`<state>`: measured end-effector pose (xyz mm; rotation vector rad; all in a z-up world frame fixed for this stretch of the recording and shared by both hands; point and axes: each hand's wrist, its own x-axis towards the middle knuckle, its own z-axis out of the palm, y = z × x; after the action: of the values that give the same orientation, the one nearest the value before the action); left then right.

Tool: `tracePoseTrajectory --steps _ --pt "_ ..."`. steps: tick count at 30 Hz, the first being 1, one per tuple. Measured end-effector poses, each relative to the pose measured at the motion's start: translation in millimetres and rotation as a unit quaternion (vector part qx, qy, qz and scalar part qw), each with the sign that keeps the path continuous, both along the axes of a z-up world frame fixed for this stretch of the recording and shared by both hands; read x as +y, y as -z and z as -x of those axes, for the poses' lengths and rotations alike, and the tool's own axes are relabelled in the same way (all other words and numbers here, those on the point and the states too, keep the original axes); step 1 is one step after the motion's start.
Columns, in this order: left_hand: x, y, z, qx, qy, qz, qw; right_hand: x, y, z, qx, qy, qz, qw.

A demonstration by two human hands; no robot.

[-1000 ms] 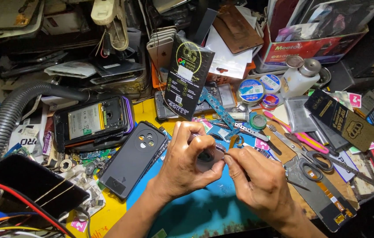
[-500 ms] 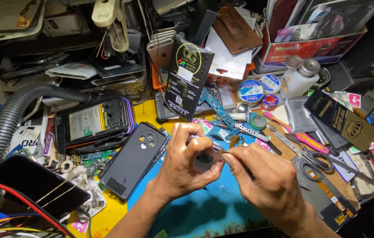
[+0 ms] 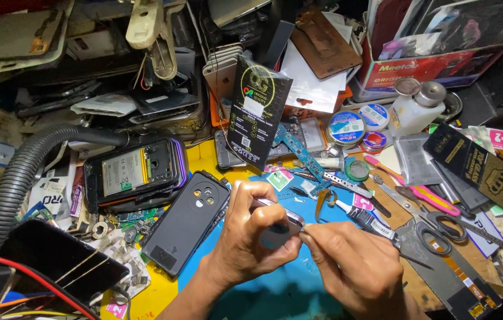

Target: The person is applying a protective skin or sticker to the back of a mobile phone frame at a repair bench.

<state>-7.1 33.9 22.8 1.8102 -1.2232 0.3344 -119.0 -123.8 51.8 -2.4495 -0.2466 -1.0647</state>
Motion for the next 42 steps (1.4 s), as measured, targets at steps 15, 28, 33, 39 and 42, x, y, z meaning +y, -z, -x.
tracePoseTrajectory --steps 15,28,33,39,42 --pt "0.2 -5.4 3.6 0.013 0.015 0.012 1.000 -13.2 19.4 -1.4 -0.027 -0.046 -0.019 0.998" --pt "-6.4 -11.6 1.5 0.029 -0.027 0.006 0.999 -12.0 10.6 -14.9 0.025 -0.040 -0.010 0.999" --pt "-8.0 -19.5 -3.3 0.005 -0.001 -0.012 1.000 -9.6 14.7 -15.1 0.071 -0.038 -0.017 0.997" --pt "-9.6 -24.9 0.4 0.035 0.007 0.004 0.999 -2.0 32.8 -10.3 0.057 -0.061 -0.108 0.991" --pt "-9.3 -22.7 -0.3 0.038 0.016 0.001 0.999 -3.0 32.6 -8.2 0.077 -0.058 -0.137 0.986"
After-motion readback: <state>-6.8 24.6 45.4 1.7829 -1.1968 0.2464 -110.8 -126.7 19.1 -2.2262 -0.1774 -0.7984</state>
